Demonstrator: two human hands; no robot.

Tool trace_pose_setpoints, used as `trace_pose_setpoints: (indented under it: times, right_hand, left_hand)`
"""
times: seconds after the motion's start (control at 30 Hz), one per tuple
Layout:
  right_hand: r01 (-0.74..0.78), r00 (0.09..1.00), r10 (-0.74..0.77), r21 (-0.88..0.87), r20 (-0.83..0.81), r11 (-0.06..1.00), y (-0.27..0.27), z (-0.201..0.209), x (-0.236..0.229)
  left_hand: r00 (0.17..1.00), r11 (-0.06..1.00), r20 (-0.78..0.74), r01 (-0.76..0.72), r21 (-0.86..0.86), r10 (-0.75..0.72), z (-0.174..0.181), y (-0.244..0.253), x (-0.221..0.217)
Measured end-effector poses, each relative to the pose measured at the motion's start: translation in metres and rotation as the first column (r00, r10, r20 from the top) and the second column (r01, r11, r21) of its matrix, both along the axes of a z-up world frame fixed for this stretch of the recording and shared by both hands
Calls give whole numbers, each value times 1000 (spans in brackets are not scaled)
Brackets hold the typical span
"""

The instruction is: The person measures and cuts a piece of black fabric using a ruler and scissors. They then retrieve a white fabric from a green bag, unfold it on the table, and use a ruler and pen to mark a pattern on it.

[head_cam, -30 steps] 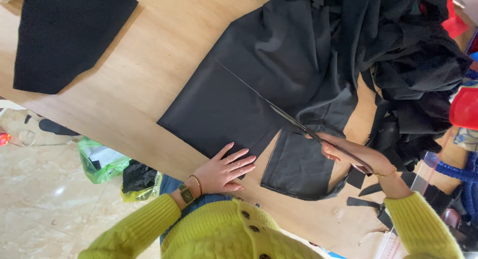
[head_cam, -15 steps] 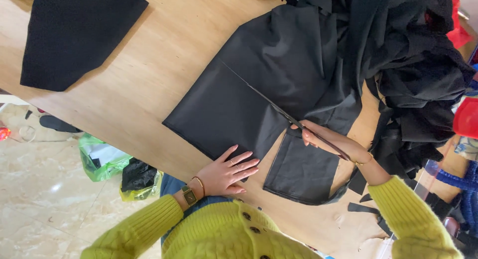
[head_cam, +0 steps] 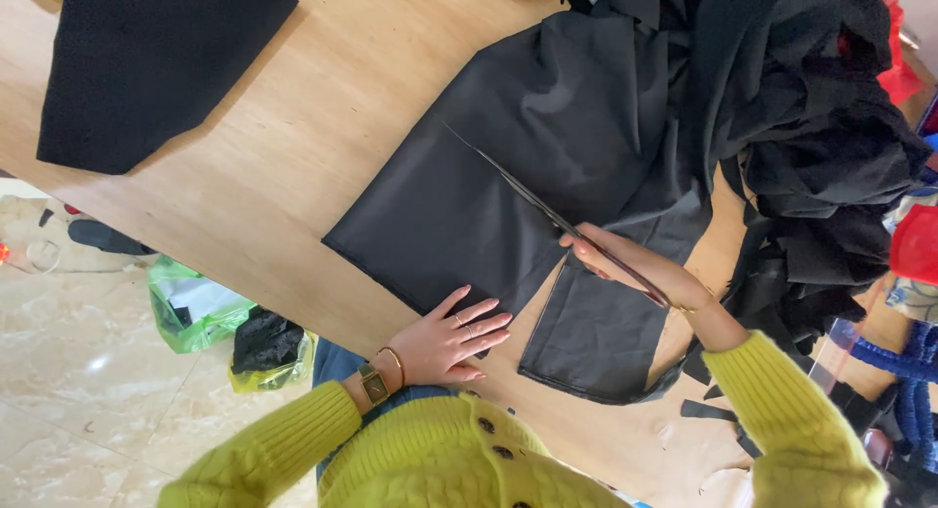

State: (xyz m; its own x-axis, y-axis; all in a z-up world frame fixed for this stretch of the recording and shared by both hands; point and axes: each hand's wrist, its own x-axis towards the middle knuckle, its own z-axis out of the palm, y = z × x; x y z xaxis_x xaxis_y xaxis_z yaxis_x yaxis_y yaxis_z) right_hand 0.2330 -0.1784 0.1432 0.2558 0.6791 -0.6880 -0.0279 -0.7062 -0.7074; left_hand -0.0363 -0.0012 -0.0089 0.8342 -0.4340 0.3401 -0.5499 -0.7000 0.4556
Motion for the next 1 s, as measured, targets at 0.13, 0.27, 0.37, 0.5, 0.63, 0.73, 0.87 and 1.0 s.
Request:
trace_pose_setpoints:
  times: [0.13, 0.27, 0.37, 0.5, 0.63, 0.73, 0.87, 1.0]
  right_hand:
    - [-45, 998, 46, -29, 46, 999, 17, -8, 3]
    - [-21, 997, 24, -43, 72, 999, 16, -38, 8]
    - [28, 999, -27, -18, 42, 999, 18, -44, 9]
    - [65, 998, -65, -29, 7, 997, 45, -12, 0]
    - [12, 998, -11, -20, 61, 1000, 61, -17, 3]
    - [19, 999, -17, -32, 45, 999, 68, -30, 7]
    - [31, 998, -29, -41, 49, 999, 65, -48, 10]
    - [49, 997, -46, -52, 57, 997, 63, -58, 13]
  left_hand:
    - [1000, 1000, 3, -7, 4, 7, 1, 0, -1]
    - [1000, 1000, -12, -4, 5, 4, 1, 1, -1]
    - [1000, 1000, -19, 1, 3, 0, 0, 1, -1]
    - [1000, 1000, -20, 1, 3, -1, -2, 0, -2]
    - [1000, 1000, -3, -6, 22, 6, -4, -1, -2]
    - [1000, 1000, -6, -8, 7, 8, -6, -1, -3]
    - [1000, 1000, -5, -2, -14, 2, -7, -1, -3]
    - [1000, 1000, -1, -5, -16, 5, -8, -1, -3]
